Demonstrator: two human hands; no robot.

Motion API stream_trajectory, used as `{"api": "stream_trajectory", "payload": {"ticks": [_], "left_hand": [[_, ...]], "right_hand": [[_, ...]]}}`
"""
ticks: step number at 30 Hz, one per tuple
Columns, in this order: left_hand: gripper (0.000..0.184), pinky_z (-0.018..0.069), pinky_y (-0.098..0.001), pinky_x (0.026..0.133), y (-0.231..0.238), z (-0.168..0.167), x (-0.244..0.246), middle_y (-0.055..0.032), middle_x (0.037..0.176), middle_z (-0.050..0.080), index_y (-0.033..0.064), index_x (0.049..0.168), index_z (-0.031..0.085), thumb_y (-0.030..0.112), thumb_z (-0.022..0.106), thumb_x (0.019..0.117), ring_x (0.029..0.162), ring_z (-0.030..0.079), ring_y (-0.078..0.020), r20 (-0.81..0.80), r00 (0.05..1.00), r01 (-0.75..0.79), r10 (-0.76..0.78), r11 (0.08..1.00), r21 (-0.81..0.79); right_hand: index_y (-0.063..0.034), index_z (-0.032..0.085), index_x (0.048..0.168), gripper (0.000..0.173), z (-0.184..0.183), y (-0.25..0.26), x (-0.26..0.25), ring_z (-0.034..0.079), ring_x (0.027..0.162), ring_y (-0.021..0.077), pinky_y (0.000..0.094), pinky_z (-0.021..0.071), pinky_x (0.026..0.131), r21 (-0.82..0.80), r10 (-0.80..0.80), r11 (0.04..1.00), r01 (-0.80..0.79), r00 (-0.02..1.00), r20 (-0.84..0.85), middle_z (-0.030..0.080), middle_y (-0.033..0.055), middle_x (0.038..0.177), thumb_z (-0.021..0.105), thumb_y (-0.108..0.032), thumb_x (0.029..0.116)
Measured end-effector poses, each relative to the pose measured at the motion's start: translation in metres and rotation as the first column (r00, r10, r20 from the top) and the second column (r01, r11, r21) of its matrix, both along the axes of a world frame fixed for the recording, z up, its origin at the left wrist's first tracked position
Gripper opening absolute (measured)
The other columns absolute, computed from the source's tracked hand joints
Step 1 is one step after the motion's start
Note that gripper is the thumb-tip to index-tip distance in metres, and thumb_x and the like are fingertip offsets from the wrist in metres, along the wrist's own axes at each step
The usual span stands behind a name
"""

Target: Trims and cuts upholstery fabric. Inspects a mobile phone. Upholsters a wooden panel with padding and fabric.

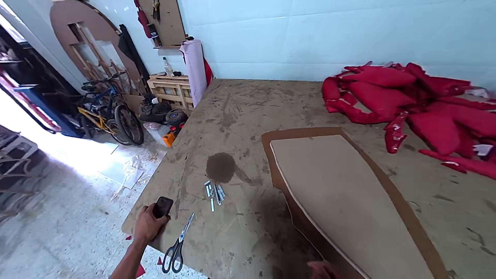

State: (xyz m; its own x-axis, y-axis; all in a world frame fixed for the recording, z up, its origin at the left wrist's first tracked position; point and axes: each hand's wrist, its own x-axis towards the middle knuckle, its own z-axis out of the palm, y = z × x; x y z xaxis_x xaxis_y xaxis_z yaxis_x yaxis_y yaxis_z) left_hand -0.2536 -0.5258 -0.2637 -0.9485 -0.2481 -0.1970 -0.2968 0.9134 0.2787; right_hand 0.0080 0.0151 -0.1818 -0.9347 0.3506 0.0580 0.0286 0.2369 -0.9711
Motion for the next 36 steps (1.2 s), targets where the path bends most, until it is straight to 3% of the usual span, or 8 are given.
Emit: {"api": "stream_trajectory", "payload": {"ticks": [3,6,10,12,15,17,24,36], "left_hand": [[0.085,0.0573,-0.0528,0.094,0.023,0.032,0.006,-0.0148,0.124,0.066,0.012,0.137,0.062,0.049,0.088,0.0645,0.109,0.067,-0.0283,-0.138,0.989,0.01,0.048,0.92,0.392],[0.103,0.0605,-0.0435,0.092,0.096,0.094,0.039,-0.0124,0.125,0.066,0.0053,0.15,0.045,0.042,0.093,0.0669,0.107,0.068,-0.0222,-0.163,0.984,0.079,0.071,0.648,0.757],[0.101,0.0606,-0.0398,0.091,0.209,0.144,0.08,-0.0146,0.12,0.068,-0.0013,0.15,0.041,0.033,0.093,0.0694,0.106,0.069,-0.022,-0.148,0.984,0.113,0.096,0.303,0.946],[0.103,0.0613,-0.0399,0.091,0.247,0.164,0.098,-0.0163,0.125,0.065,0.0018,0.158,0.03,0.022,0.09,0.0757,0.106,0.069,-0.023,-0.064,0.996,0.056,0.06,0.127,0.99],[0.07,0.0575,-0.0456,0.101,0.271,0.176,0.119,-0.0214,0.142,0.058,0.0004,0.161,0.023,0.024,0.057,0.1047,0.122,0.065,-0.0292,-0.115,0.991,0.101,-0.068,-0.182,0.978],[0.061,0.0535,-0.0493,0.106,0.281,0.179,0.126,-0.0232,0.144,0.057,-0.0016,0.158,0.031,0.036,0.038,0.111,0.127,0.061,-0.032,-0.145,0.983,0.106,-0.111,-0.299,0.948],[0.044,0.0617,-0.0396,0.093,0.325,0.201,0.153,-0.0157,0.117,0.072,-0.0071,0.142,0.048,0.02,0.031,0.1127,0.104,0.073,-0.0207,-0.176,0.984,0.164,-0.005,-0.334,0.928],[0.044,0.0619,-0.0328,0.091,0.372,0.228,0.184,-0.0084,0.117,0.072,-0.0041,0.14,0.048,0.028,0.036,0.1121,0.103,0.072,-0.0138,-0.298,0.952,0.301,0.064,-0.338,0.892]], "right_hand": [[0.0001,0.073,0.111,0.027,0.01,-0.055,-0.029,0.072,0.083,0.0193,0.0414,0.0619,0.081,-0.084,0.146,0.985,-0.148,0.989,-0.026,0.074,0.0085,0.091,0.055,-0.021,0.1066],[-0.0067,0.062,0.137,0.047,0.032,-0.115,-0.061,0.07,0.106,0.0204,0.0442,0.0608,0.09,-0.126,0.327,0.934,-0.335,0.941,-0.083,0.072,0.0065,0.119,0.058,-0.041,0.1045],[-0.0005,0.028,0.16,0.089,0.057,-0.173,-0.094,0.054,0.138,0.0229,0.0459,0.0526,0.11,-0.056,0.371,0.922,-0.384,0.914,-0.167,0.049,0.0155,0.155,0.055,-0.059,0.1001],[0.0043,0.031,0.158,0.088,0.062,-0.174,-0.091,0.053,0.139,0.0209,0.0427,0.0477,0.116,-0.014,0.226,0.972,-0.236,0.946,-0.234,0.047,0.0185,0.156,0.051,-0.06,0.1019],[0.0082,0.041,0.15,0.082,0.06,-0.152,-0.08,0.058,0.133,0.0223,0.0409,0.0516,0.111,-0.064,-0.065,0.997,0.045,0.933,-0.353,0.053,0.0211,0.149,0.037,-0.061,0.1055],[0.0076,0.043,0.149,0.085,0.069,-0.134,-0.069,0.06,0.131,0.0231,0.0417,0.0529,0.109,-0.152,-0.155,0.983,0.105,0.917,-0.368,0.055,0.0193,0.148,0.035,-0.064,0.1045],[0.0037,0.046,0.149,0.082,0.096,-0.106,-0.031,0.061,0.129,0.0202,0.0399,0.0533,0.108,-0.169,-0.155,0.982,0.088,0.887,-0.436,0.059,0.0143,0.145,0.036,-0.064,0.1041],[-0.0012,0.045,0.151,0.076,0.115,-0.076,0.0,0.063,0.126,0.0188,0.0377,0.0567,0.103,-0.219,-0.195,0.971,0.097,0.853,-0.484,0.059,0.0119,0.146,0.04,-0.061,0.1044]]}}
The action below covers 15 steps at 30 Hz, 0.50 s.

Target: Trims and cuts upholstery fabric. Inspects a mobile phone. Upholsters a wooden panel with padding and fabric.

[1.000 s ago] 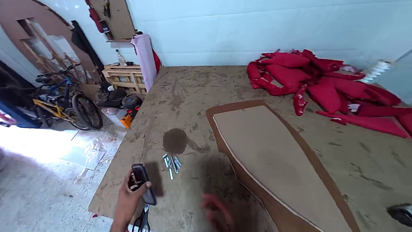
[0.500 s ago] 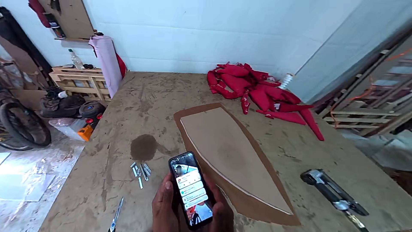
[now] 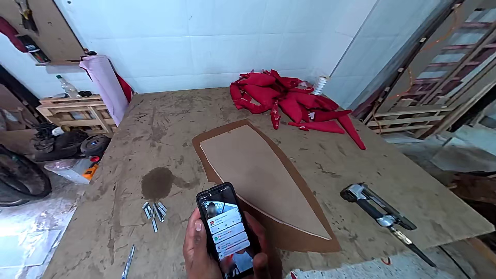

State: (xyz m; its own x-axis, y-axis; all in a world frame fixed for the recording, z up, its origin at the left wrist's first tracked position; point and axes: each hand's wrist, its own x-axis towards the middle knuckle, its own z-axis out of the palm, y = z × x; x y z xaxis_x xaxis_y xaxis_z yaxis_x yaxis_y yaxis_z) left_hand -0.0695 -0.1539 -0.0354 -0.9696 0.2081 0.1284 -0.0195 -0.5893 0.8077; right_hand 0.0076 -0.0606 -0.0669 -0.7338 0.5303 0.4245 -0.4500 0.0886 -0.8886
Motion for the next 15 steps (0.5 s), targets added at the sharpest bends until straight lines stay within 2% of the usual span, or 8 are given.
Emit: {"api": "stream_trajectory", "payload": {"ticks": [2,5,7,11,13,15], "left_hand": [[0.047,0.0611,-0.0337,0.093,0.002,0.004,0.001,-0.0093,0.12,0.071,-0.0035,0.142,0.048,0.031,0.04,0.1113,0.106,0.072,-0.0148,-0.035,0.999,0.005,-0.005,1.0,0.019],[0.046,0.0614,-0.0342,0.093,0.005,0.012,0.001,-0.0088,0.121,0.071,-0.0025,0.141,0.049,0.031,0.044,0.1102,0.105,0.072,-0.0151,-0.071,0.997,-0.02,0.022,0.999,0.032],[0.044,0.061,-0.0331,0.093,0.006,0.016,0.002,-0.0073,0.121,0.071,-0.0026,0.141,0.049,0.029,0.043,0.1103,0.106,0.072,-0.0139,-0.086,0.995,-0.042,0.043,0.999,0.014],[0.042,0.0592,-0.0309,0.097,0.009,0.018,0.003,-0.0035,0.121,0.072,-0.0018,0.141,0.05,0.025,0.038,0.1113,0.108,0.071,-0.0103,-0.142,0.988,-0.061,0.058,0.998,-0.018],[0.04,0.0571,-0.0306,0.1,0.013,0.018,0.001,-0.0022,0.122,0.071,-0.0004,0.14,0.05,0.024,0.036,0.112,0.11,0.069,-0.0089,-0.19,0.981,-0.043,0.042,0.999,0.003],[0.038,0.0569,-0.031,0.1,0.018,0.019,-0.001,-0.0023,0.12,0.072,-0.0003,0.139,0.049,0.021,0.034,0.1118,0.11,0.069,-0.0088,-0.221,0.975,-0.029,0.032,0.999,0.018]], "right_hand": [[-0.0012,0.04,0.153,0.081,0.008,0.003,0.002,0.062,0.127,0.0187,0.0384,0.0564,0.103,-0.055,0.039,0.998,-0.039,0.999,0.01,0.057,0.0113,0.147,0.041,-0.064,0.1027],[0.0033,0.034,0.155,0.087,0.017,0.011,0.002,0.056,0.134,0.0196,0.0392,0.0512,0.11,-0.065,0.14,0.988,-0.139,0.99,0.017,0.05,0.0143,0.154,0.04,-0.066,0.1022],[0.0045,0.031,0.156,0.09,0.023,0.014,0.005,0.052,0.138,0.0194,0.0397,0.0477,0.113,-0.071,0.194,0.979,-0.193,0.981,0.008,0.046,0.0151,0.157,0.042,-0.066,0.1017],[0.0039,0.017,0.16,0.099,0.039,0.023,0.015,0.044,0.144,0.0222,0.043,0.0428,0.117,-0.096,0.277,0.957,-0.274,0.961,0.019,0.035,0.0178,0.162,0.044,-0.07,0.0993],[0.0049,0.02,0.159,0.096,0.043,0.027,0.017,0.043,0.145,0.0243,0.0448,0.0409,0.119,-0.062,0.24,0.969,-0.239,0.971,0.007,0.034,0.0204,0.162,0.044,-0.068,0.1005],[0.006,0.029,0.155,0.089,0.046,0.03,0.017,0.047,0.142,0.0253,0.0458,0.0434,0.116,-0.054,0.213,0.975,-0.213,0.977,-0.015,0.04,0.0211,0.158,0.044,-0.064,0.1026]]}}
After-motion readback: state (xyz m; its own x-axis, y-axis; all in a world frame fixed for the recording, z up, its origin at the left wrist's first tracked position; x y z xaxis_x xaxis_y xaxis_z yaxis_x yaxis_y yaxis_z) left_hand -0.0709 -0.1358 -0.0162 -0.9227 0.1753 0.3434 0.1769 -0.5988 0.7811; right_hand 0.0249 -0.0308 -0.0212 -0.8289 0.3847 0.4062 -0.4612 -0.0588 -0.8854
